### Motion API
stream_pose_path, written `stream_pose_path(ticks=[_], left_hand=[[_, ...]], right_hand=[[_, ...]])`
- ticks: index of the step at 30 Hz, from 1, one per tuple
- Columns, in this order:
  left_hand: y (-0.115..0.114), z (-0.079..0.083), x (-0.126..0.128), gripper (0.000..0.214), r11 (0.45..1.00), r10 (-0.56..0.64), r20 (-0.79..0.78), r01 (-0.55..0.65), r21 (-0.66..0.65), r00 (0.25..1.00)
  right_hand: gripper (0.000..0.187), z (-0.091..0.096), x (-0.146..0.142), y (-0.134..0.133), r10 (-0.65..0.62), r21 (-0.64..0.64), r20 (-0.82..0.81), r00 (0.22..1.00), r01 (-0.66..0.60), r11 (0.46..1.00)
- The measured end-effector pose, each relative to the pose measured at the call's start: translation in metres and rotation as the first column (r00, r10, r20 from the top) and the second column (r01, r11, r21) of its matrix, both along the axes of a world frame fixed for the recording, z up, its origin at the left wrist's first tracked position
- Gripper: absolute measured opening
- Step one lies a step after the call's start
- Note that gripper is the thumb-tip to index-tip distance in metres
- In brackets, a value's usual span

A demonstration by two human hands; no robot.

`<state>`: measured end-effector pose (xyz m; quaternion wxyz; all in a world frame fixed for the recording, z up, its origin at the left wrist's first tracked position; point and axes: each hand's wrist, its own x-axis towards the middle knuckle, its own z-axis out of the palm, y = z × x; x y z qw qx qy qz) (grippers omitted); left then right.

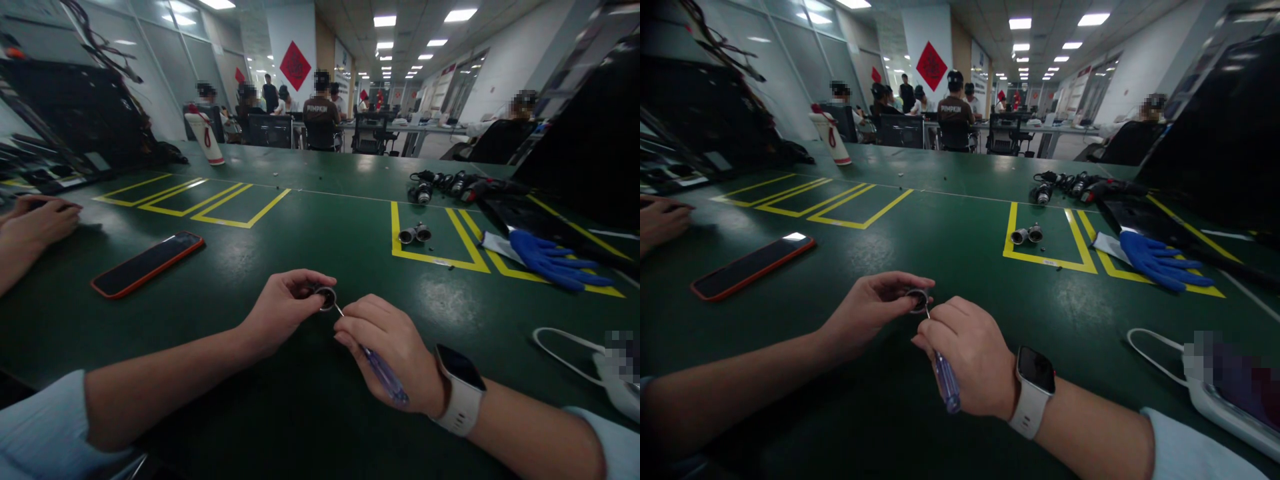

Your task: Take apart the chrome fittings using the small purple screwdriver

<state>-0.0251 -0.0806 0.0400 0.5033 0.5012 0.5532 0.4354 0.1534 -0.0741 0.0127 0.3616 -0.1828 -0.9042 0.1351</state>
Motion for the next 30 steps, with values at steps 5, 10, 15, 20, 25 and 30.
stream_pose_path(ticks=[5,10,15,20,25,30], left_hand=[[0.0019,-0.0044,0.0009,0.022,0.999,-0.014,0.012,0.015,-0.032,1.000],[0.0057,-0.0097,-0.0012,0.019,1.000,-0.019,0.071,0.020,-0.018,0.997],[0.0064,-0.0056,-0.0025,0.023,0.998,-0.009,0.119,0.017,-0.065,0.993],[0.0055,-0.0060,-0.0040,0.025,0.997,0.001,0.137,0.011,-0.083,0.991],[0.0053,-0.0082,-0.0039,0.030,0.997,-0.005,0.118,0.014,-0.077,0.993],[0.0035,-0.0076,-0.0028,0.030,0.997,-0.033,0.144,0.042,-0.059,0.989]], right_hand=[[0.016,-0.0006,-0.0004,0.0010,0.004,-0.049,0.023,1.000,-0.003,0.999],[0.015,0.0055,0.0030,0.0008,-0.021,-0.200,-0.238,0.971,-0.028,0.979],[0.019,0.0072,0.0042,0.0050,-0.141,-0.404,-0.332,0.933,-0.006,0.915],[0.022,0.0038,0.0026,0.0092,-0.207,-0.537,-0.365,0.908,-0.023,0.843],[0.020,0.0040,0.0003,0.0069,-0.157,-0.533,-0.355,0.922,-0.062,0.844],[0.019,0.0025,-0.0018,0.0051,-0.137,-0.501,-0.249,0.959,-0.007,0.865]])
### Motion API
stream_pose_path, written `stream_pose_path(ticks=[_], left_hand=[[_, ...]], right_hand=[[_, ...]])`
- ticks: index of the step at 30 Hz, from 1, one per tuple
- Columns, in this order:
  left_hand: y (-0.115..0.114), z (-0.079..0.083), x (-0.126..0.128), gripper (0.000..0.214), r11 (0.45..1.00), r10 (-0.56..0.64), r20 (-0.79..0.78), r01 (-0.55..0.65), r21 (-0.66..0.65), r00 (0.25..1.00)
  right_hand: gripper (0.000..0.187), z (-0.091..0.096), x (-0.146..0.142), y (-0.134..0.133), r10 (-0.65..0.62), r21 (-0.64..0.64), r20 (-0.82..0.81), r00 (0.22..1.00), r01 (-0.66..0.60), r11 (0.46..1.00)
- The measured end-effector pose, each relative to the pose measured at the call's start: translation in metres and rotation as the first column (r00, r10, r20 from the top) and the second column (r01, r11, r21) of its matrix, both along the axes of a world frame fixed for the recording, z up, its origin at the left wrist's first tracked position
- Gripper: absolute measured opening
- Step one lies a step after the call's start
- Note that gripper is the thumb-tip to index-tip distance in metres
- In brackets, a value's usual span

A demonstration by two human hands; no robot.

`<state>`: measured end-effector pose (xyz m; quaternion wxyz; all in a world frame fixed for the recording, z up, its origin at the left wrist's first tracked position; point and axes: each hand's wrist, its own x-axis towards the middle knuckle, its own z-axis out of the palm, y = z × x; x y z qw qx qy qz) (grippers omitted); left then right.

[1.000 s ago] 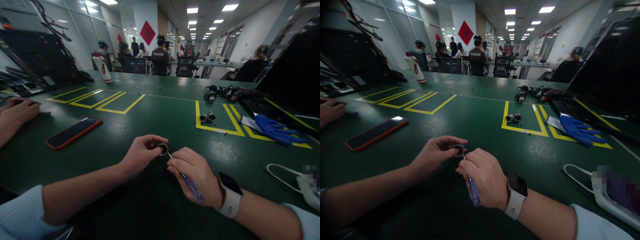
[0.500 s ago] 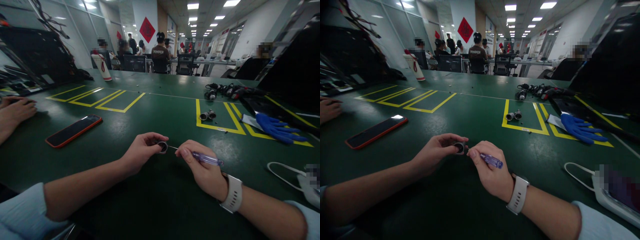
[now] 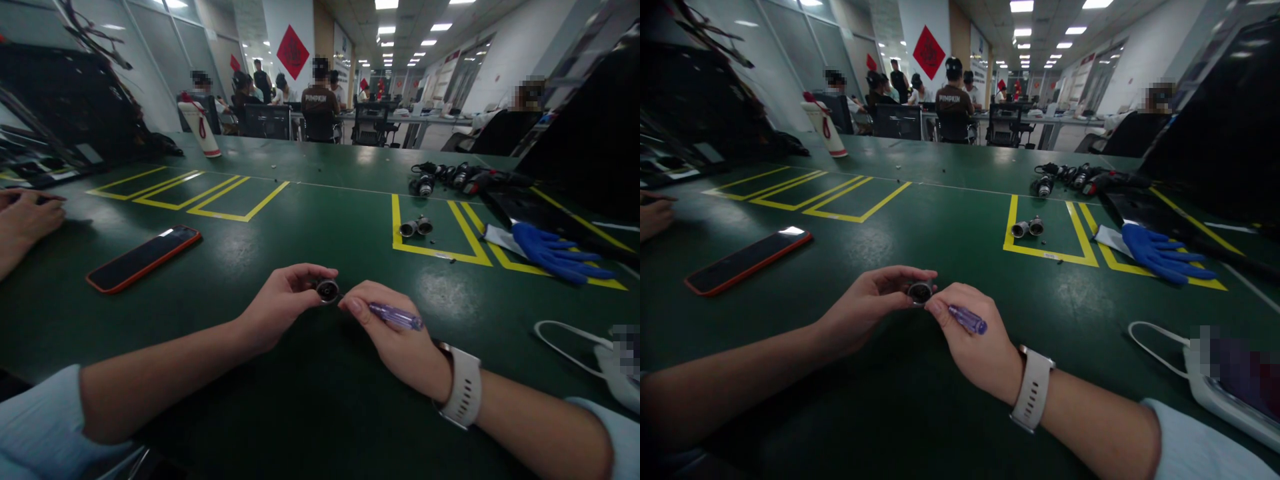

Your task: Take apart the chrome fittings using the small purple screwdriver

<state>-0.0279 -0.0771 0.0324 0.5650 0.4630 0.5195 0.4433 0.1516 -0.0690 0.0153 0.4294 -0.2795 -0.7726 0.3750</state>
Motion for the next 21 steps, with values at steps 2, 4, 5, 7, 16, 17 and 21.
stream_pose_path(ticks=[2,4,5,7,16,17,21], left_hand=[[-0.001,0.000,0.001,0.029,1.000,-0.003,0.005,0.003,0.007,1.000],[-0.002,0.000,0.002,0.031,1.000,0.003,-0.007,-0.003,0.007,1.000],[-0.003,0.001,0.003,0.032,1.000,0.003,-0.014,-0.003,0.005,1.000],[-0.004,0.001,0.004,0.035,1.000,-0.015,-0.029,0.014,-0.008,0.999],[-0.003,0.001,0.002,0.038,0.998,-0.054,-0.013,0.054,-0.012,0.998],[-0.002,0.000,0.001,0.038,0.999,-0.050,-0.009,0.050,-0.011,0.999],[-0.002,-0.001,0.000,0.037,0.999,-0.029,-0.005,0.029,-0.015,1.000]], right_hand=[[0.018,0.000,0.000,-0.001,-0.002,0.022,0.046,0.999,0.001,1.000],[0.018,0.001,-0.001,-0.001,-0.002,0.043,0.074,0.997,-0.001,0.999],[0.018,0.002,0.000,-0.001,0.002,0.052,0.082,0.997,-0.007,0.999],[0.020,0.004,0.000,0.001,0.021,0.057,0.085,0.996,-0.026,0.998],[0.019,-0.012,-0.001,0.014,-0.029,-0.508,-0.305,0.952,-0.137,0.850],[0.019,-0.014,-0.001,0.013,-0.038,-0.522,-0.337,0.941,-0.154,0.839],[0.018,-0.012,0.000,0.010,-0.005,-0.440,-0.287,0.958,-0.127,0.889]])
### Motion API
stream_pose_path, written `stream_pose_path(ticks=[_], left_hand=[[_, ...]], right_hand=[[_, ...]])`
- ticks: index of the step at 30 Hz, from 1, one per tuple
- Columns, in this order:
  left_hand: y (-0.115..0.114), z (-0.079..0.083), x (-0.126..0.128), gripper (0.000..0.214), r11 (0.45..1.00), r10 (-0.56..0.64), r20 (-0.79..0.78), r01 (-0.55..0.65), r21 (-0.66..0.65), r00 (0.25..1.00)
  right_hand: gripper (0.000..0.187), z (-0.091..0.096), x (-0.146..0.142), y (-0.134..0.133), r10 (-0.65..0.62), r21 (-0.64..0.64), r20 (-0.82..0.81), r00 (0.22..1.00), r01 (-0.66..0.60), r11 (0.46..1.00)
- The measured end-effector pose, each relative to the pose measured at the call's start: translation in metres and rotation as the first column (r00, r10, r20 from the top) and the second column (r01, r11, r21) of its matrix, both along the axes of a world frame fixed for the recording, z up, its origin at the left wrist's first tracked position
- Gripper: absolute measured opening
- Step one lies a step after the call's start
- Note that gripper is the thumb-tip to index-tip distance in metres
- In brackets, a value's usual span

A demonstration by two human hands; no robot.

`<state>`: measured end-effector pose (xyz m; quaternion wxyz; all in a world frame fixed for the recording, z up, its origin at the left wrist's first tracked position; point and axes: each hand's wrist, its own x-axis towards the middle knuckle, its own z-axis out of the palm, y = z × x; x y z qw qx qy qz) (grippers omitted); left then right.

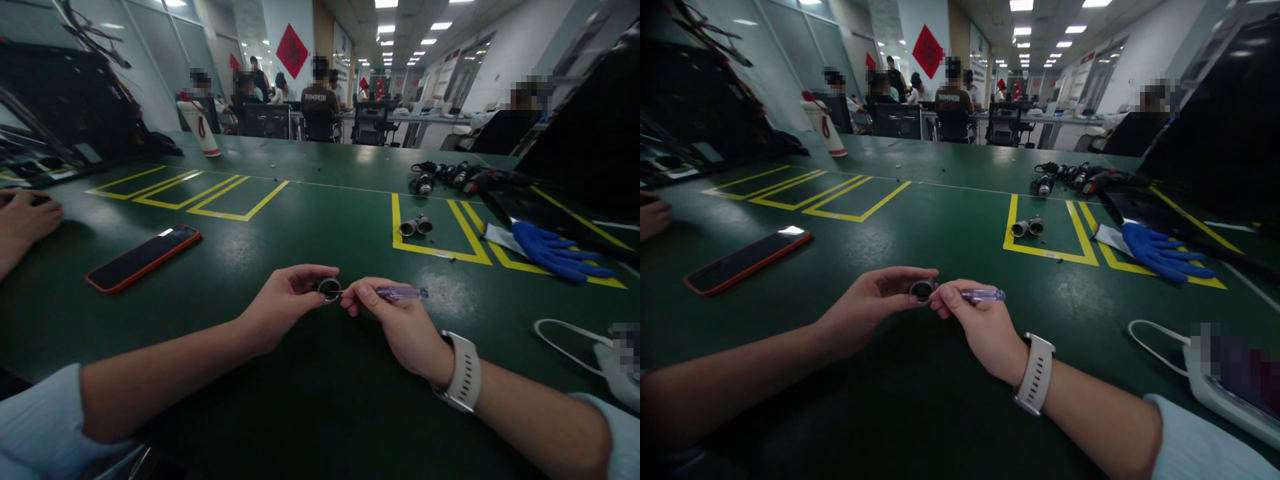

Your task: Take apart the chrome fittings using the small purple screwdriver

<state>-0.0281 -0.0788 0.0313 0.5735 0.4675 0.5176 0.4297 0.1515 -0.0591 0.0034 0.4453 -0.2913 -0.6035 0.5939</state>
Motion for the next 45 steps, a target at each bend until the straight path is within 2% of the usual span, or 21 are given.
stream_pose_path(ticks=[5,9,14,16,17,19,21,22,24,25,27,30,33,36,38,40,45], left_hand=[[-0.001,0.001,0.001,0.039,1.000,-0.003,0.014,0.003,-0.020,1.000],[-0.001,0.002,0.002,0.041,1.000,0.002,0.034,-0.001,-0.029,0.999],[-0.003,0.003,0.004,0.043,0.999,0.005,0.032,-0.004,-0.045,0.999],[-0.004,0.003,0.004,0.044,0.999,0.000,0.028,0.001,-0.048,1.000],[-0.004,0.003,0.005,0.045,0.999,-0.003,0.027,0.004,-0.049,1.000],[-0.005,0.003,0.004,0.044,0.999,-0.008,0.027,0.009,-0.041,1.000],[-0.005,0.003,0.004,0.044,1.000,-0.014,0.028,0.015,-0.022,1.000],[-0.004,0.003,0.004,0.043,1.000,-0.018,0.027,0.018,-0.015,0.999],[-0.003,0.002,0.003,0.042,1.000,-0.023,0.029,0.024,-0.003,0.999],[-0.003,0.001,0.003,0.041,1.000,-0.021,0.031,0.022,-0.003,0.999],[-0.002,0.000,0.002,0.040,1.000,-0.009,0.036,0.009,-0.004,0.999],[0.000,-0.002,0.001,0.039,1.000,0.012,0.031,-0.012,-0.001,0.999],[0.001,-0.002,0.000,0.036,1.000,0.028,0.043,-0.028,0.012,0.999],[0.001,-0.001,0.000,0.032,0.999,0.035,0.048,-0.035,0.018,0.998],[0.001,-0.001,0.000,0.030,0.999,0.030,0.047,-0.031,0.019,0.998],[0.001,-0.002,0.000,0.029,0.999,0.026,0.057,-0.027,0.023,0.998],[0.001,-0.005,0.000,0.028,1.000,0.006,0.053,-0.007,0.017,0.999]], right_hand=[[0.018,0.009,0.002,-0.005,-0.080,0.283,0.183,0.980,0.025,0.959],[0.018,0.009,0.001,-0.007,-0.094,0.392,0.231,0.968,-0.004,0.920],[0.016,0.009,0.001,-0.014,-0.121,0.585,0.359,0.926,-0.122,0.802],[0.017,0.009,0.001,-0.016,-0.120,0.593,0.382,0.916,-0.143,0.792],[0.017,0.008,0.001,-0.015,-0.109,0.566,0.358,0.927,-0.123,0.815],[0.019,0.007,0.000,-0.012,-0.073,0.423,0.260,0.963,-0.045,0.905],[0.019,0.005,-0.001,-0.008,-0.044,0.164,0.107,0.993,0.026,0.986],[0.018,0.004,-0.001,-0.005,-0.034,0.017,0.028,0.999,0.033,0.999],[0.018,0.003,-0.003,-0.002,-0.022,-0.220,-0.108,0.994,-0.002,0.975],[0.018,0.003,-0.003,-0.001,-0.020,-0.292,-0.157,0.987,-0.027,0.956],[0.018,0.003,-0.005,0.000,-0.008,-0.357,-0.217,0.976,-0.072,0.931],[0.018,0.003,-0.005,-0.001,-0.007,-0.367,-0.258,0.966,-0.091,0.926],[0.017,0.002,-0.004,-0.004,-0.031,-0.274,-0.220,0.975,-0.032,0.961],[0.018,0.004,-0.001,-0.007,-0.048,-0.014,-0.066,0.997,0.047,0.999],[0.019,0.007,0.000,-0.008,-0.077,0.184,0.053,0.996,0.066,0.981],[0.018,0.010,0.000,-0.010,-0.113,0.315,0.110,0.987,0.074,0.946],[0.019,0.013,-0.002,-0.014,-0.153,0.454,0.121,0.981,0.082,0.887]])
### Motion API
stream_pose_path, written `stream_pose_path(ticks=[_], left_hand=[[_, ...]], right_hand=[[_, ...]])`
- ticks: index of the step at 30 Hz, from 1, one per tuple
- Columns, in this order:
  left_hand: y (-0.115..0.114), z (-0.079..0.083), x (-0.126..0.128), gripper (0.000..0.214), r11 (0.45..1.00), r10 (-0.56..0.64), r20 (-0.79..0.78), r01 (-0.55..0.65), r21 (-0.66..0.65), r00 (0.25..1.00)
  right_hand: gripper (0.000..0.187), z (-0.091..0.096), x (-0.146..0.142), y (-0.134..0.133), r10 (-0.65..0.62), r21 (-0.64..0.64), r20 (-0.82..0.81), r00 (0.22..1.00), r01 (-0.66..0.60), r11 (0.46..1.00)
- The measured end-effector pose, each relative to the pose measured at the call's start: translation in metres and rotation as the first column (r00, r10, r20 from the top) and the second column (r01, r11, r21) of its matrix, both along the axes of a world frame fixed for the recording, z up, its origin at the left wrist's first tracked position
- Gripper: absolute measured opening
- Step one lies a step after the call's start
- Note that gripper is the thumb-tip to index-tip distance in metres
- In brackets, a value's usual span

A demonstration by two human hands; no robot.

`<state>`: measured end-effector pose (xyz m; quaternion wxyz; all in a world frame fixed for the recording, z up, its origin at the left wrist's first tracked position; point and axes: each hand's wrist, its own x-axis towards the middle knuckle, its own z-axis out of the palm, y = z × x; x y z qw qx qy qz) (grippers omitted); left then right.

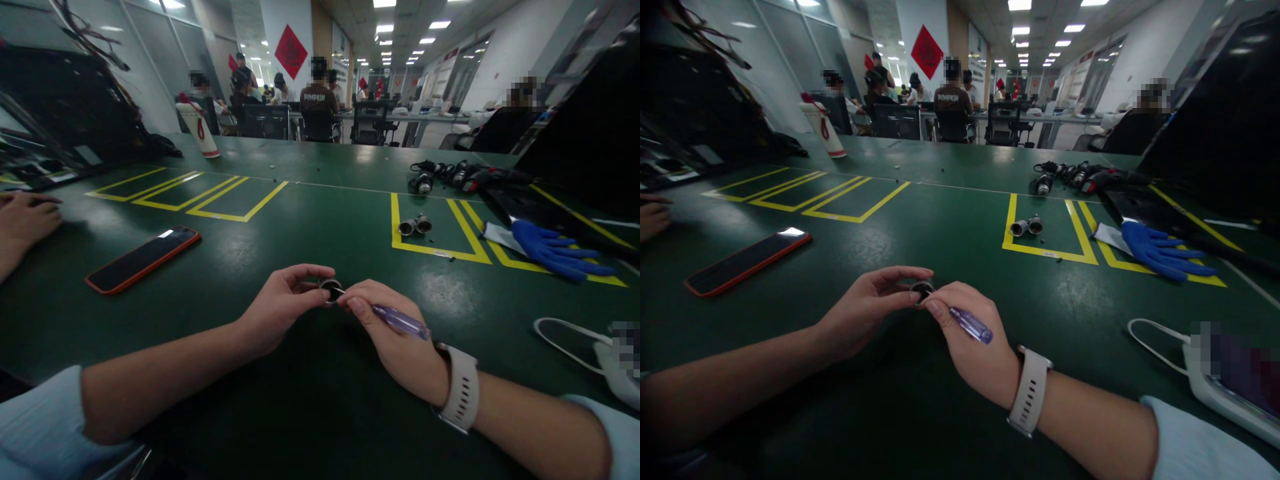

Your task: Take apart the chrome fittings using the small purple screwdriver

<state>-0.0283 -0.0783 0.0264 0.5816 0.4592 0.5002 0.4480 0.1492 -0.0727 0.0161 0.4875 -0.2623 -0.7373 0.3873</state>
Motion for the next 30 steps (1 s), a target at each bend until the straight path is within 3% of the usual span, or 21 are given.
stream_pose_path(ticks=[7,15,30], left_hand=[[0.000,0.002,0.001,0.020,0.986,0.012,-0.150,0.013,0.165,0.989],[-0.001,0.006,0.002,0.025,0.963,0.036,-0.362,0.065,0.263,0.932],[-0.003,0.011,0.005,0.023,0.965,0.061,-0.387,0.044,0.258,0.920]], right_hand=[[0.017,-0.002,0.000,-0.002,0.013,0.050,0.025,1.000,-0.014,0.999],[0.017,-0.003,0.000,-0.007,0.018,0.111,0.097,0.995,-0.029,0.993],[0.017,-0.003,0.000,-0.010,0.007,0.212,0.189,0.982,-0.048,0.976]])
